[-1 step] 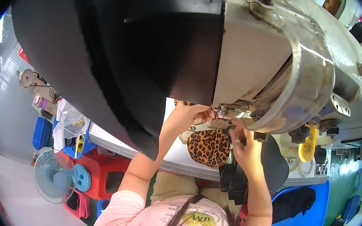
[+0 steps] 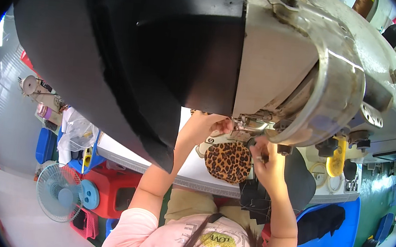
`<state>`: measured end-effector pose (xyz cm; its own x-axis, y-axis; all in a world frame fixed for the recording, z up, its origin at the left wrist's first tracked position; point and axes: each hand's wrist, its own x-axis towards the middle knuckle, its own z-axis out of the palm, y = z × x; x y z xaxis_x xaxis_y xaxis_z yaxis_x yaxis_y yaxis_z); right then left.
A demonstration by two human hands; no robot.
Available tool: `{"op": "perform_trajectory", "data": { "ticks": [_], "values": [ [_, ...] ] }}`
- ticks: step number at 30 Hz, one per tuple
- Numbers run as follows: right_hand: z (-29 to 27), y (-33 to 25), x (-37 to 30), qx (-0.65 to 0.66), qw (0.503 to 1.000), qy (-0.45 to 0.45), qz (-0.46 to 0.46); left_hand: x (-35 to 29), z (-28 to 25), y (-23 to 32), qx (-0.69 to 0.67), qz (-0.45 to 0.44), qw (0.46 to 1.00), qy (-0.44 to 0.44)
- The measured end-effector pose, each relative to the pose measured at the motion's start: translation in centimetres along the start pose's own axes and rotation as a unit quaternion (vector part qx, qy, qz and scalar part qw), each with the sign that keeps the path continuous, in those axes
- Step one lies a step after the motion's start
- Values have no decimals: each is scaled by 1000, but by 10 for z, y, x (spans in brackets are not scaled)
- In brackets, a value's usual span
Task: The person stitches patterned shoe parts together using a sewing machine and trims the threads with thread snips.
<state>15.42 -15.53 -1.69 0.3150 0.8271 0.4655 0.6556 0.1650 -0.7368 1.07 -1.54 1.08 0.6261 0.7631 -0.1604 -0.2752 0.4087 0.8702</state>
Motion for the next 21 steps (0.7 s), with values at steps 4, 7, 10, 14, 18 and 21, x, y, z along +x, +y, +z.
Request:
{"op": "perform_trajectory", "data": {
  "ticks": [4,7,10,14,18,21],
  "values": [
    [8,25,-32,-21,992,-98,83,1,-36,-50,455,192,867,-67],
    [14,30,-43,-65,983,-128,112,-34,-35,-74,667,295,683,-38],
    [16,32,-44,-79,984,-115,109,-46,-34,-87,677,225,700,31],
    [15,27,-39,-80,985,-92,126,-43,-36,-91,628,370,682,66],
    [6,11,-20,112,989,-23,89,-44,-19,-50,360,243,900,32],
    [2,2,-8,178,979,-26,99,-29,-15,-27,305,211,929,23]
  ]
}}
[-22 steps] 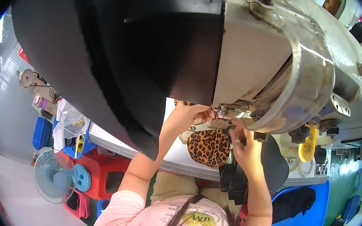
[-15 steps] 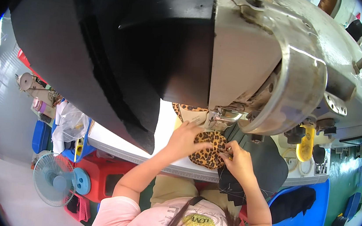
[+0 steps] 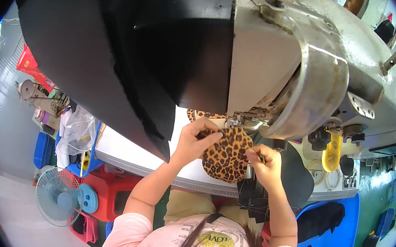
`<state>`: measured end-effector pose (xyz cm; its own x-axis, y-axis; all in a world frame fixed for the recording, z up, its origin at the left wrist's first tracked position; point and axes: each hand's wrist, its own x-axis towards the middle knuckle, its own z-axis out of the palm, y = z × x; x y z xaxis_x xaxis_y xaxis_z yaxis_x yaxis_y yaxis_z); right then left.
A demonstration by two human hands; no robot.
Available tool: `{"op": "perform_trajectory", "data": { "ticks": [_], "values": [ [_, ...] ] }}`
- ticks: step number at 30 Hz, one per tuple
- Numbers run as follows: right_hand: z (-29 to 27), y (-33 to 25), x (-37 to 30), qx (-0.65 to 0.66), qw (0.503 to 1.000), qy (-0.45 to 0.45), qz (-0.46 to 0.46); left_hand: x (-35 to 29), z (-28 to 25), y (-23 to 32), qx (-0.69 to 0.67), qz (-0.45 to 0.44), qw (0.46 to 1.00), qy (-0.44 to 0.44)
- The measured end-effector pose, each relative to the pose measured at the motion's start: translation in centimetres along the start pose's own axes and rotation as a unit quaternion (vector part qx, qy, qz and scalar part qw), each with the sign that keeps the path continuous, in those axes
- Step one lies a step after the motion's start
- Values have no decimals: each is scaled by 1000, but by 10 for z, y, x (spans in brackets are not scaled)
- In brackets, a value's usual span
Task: The person stitches patterned shoe parts together using a sewing machine and trims the threads with thread snips.
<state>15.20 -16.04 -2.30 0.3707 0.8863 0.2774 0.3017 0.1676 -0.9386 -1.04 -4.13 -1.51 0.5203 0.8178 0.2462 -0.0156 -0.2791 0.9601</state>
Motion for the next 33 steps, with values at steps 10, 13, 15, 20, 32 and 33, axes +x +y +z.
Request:
{"op": "perform_trajectory", "data": {
  "ticks": [10,13,15,20,32,33],
  "values": [
    [8,-10,12,156,972,19,173,27,2,26,-271,-157,949,13],
    [10,0,13,165,971,14,170,30,3,36,-275,-175,945,26],
    [12,1,12,158,973,-13,167,33,1,37,-279,-186,941,36],
    [23,-7,16,177,974,-2,144,35,-9,24,-420,-168,887,96],
    [-1,8,24,-232,961,23,-151,15,3,6,-122,-64,990,-18],
    [0,0,28,-267,947,31,-175,16,1,6,-109,-61,992,-18]
  ]
}}
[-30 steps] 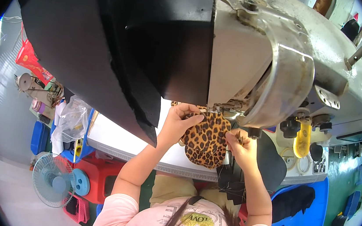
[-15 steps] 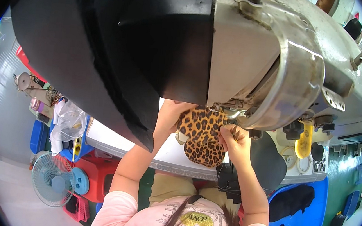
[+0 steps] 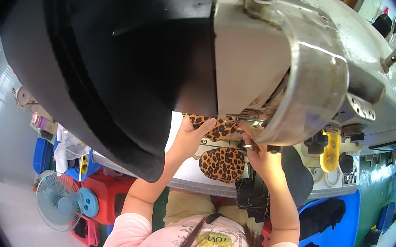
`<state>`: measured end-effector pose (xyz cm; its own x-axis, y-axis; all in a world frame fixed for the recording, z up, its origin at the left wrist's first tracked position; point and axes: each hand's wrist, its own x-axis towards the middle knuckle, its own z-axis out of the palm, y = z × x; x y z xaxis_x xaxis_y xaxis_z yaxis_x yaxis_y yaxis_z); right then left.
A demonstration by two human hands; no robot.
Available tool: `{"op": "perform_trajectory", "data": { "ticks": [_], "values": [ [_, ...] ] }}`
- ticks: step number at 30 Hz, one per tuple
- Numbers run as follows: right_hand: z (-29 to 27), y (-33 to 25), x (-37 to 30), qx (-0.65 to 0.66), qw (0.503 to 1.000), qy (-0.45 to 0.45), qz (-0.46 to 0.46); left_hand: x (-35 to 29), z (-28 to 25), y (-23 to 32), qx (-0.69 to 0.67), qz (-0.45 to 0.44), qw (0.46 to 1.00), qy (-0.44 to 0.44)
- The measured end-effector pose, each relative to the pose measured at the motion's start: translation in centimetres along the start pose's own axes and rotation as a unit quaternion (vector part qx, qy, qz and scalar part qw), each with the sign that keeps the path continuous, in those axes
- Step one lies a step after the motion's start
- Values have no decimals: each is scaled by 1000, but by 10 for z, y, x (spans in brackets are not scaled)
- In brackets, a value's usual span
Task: The person stitches patterned shoe parts together using a sewing machine and trims the threads with thread snips.
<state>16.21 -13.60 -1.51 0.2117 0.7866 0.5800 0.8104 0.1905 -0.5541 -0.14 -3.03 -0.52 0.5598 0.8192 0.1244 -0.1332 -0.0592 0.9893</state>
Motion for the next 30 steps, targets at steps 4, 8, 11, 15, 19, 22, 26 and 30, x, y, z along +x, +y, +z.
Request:
{"op": "perform_trajectory", "data": {
  "ticks": [4,8,11,15,19,22,26,30],
  "values": [
    [5,8,-5,-23,1000,8,-4,8,-2,-1,19,14,1000,-4],
    [4,5,-4,-19,1000,7,-1,14,-2,18,10,-36,999,-7],
    [6,0,-2,-28,999,21,-17,22,-16,-2,-51,-46,998,-12],
    [7,-4,0,-25,999,25,-11,26,-26,-16,456,316,829,-70],
    [4,-8,2,-47,999,10,4,16,-6,0,-163,-65,984,3],
    [3,-12,3,-59,998,12,4,11,-2,2,-219,-58,974,-9],
    [2,-12,4,-46,999,14,15,1,-2,-7,-205,-104,973,0],
    [-2,-16,4,-36,998,-26,52,-6,-1,-12,-218,-109,970,-11]
  ]
}}
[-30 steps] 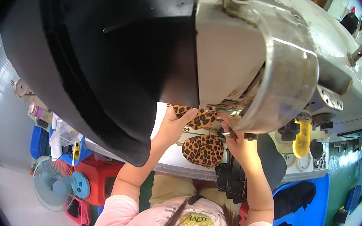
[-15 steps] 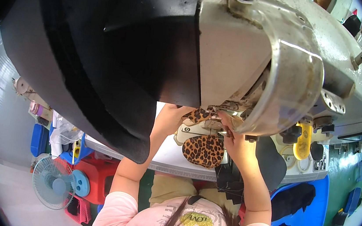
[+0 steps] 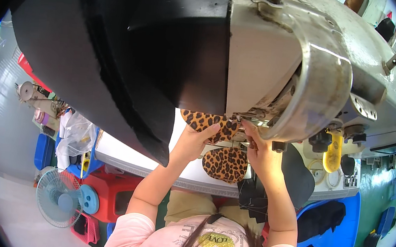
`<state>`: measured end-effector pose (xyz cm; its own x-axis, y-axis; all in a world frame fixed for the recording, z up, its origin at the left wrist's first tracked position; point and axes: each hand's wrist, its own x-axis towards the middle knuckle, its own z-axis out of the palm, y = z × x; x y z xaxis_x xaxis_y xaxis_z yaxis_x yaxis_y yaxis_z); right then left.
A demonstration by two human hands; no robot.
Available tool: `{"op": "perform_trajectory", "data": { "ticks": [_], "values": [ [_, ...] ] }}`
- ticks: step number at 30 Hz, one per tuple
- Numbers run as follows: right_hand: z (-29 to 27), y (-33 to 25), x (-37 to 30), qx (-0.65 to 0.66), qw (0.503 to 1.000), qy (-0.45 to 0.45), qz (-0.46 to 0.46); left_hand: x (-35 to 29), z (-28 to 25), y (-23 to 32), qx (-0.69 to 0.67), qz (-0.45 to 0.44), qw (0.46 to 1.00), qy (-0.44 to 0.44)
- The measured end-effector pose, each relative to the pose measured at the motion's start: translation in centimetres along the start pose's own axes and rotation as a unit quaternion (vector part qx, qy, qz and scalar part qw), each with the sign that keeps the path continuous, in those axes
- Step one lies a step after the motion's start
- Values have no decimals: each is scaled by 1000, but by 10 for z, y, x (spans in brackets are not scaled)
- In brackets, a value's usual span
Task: The person stitches patterned shoe parts together using a sewing machine and trims the threads with thread snips.
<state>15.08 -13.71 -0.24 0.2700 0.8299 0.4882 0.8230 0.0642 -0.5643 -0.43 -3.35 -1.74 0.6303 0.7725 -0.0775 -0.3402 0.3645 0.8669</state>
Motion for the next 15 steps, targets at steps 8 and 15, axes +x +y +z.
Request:
{"op": "perform_trajectory", "data": {
  "ticks": [8,15],
  "values": [
    [4,3,-1,0,999,25,-21,-2,14,-8,-18,34,999,19],
    [5,5,0,17,998,40,-40,5,22,-8,-54,74,995,41]
  ]
}}
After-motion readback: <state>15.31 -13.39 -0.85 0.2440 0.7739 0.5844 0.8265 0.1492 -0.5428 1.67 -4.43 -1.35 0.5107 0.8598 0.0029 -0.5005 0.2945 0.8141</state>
